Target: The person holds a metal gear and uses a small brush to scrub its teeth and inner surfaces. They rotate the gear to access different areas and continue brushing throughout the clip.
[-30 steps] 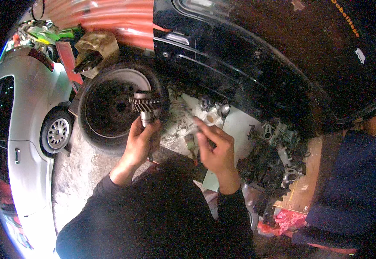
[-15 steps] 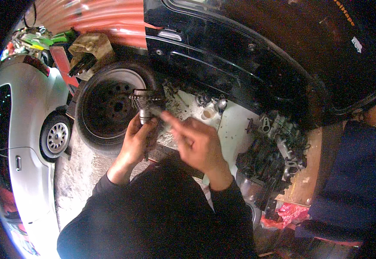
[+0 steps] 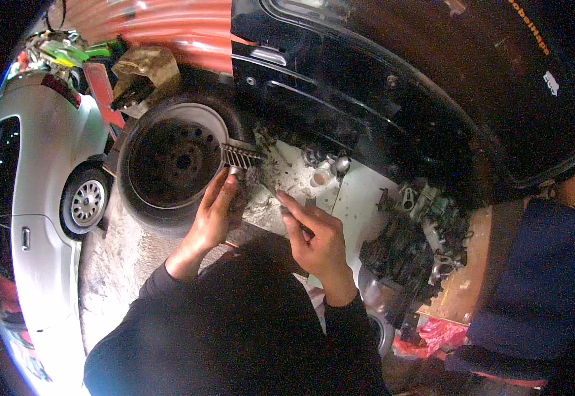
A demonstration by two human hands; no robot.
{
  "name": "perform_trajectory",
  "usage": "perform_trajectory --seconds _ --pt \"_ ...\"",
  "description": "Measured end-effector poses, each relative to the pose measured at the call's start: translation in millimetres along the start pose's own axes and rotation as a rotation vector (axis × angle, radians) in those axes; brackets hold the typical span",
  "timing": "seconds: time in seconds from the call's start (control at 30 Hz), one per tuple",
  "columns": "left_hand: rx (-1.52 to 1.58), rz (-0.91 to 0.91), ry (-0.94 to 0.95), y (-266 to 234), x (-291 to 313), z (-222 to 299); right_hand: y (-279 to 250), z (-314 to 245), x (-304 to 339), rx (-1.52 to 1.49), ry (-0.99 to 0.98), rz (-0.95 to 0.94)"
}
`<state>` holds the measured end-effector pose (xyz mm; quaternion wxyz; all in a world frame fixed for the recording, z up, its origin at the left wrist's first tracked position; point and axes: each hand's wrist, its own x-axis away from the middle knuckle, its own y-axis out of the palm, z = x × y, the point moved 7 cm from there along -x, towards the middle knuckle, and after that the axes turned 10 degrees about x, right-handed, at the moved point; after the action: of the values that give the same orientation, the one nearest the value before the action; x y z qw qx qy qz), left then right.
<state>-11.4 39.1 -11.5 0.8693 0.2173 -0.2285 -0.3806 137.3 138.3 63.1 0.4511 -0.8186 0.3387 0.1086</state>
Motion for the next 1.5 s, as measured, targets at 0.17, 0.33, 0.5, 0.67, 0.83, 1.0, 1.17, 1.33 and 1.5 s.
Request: perform_trajectory --seconds 0.17,0.33,0.5,0.67,0.83,1.0,1.17,1.33,1.5 --pt "0.050 0.094 0.022 6.8 14.3 12.8 5.5 -20.1 -24.6 0.147 0.017 -0.242" --pt "-0.153 0.019 0.251 -4.5 -3.9 6.3 2.8 33.3 8.6 -0.028 0.163 -0.017" --pt "-0.084 -0.008 0.284 -10.2 -1.5 5.4 1.7 -26.0 -12.5 0.017 0.108 -0.136" --pt "-0.318 -0.075 0.400 4.4 -3.2 21.2 13.1 32.9 8.5 -0.032 0.083 0.069" --pt "-0.233 -0.012 0.421 -9.8 -7.2 5.9 0.6 -0.8 -4.5 -0.011 0.076 0.015" --pt "-0.135 -0.057 0.370 0.3 -1.7 9.6 12.9 22.9 -1.6 -0.100 0.011 -0.019" --pt "-0.186 -0.080 0.459 -0.4 -1.5 19.7 -5.8 36.2 14.8 0.018 0.049 0.153" --pt "-0.167 -0.068 0.378 -1.0 2.3 19.8 4.3 -5.7 -14.3 0.030 0.127 -0.145" --pt "-0.130 0.000 0.331 -2.1 -2.2 5.7 11.7 25.0 -2.2 -0.072 0.014 0.072"
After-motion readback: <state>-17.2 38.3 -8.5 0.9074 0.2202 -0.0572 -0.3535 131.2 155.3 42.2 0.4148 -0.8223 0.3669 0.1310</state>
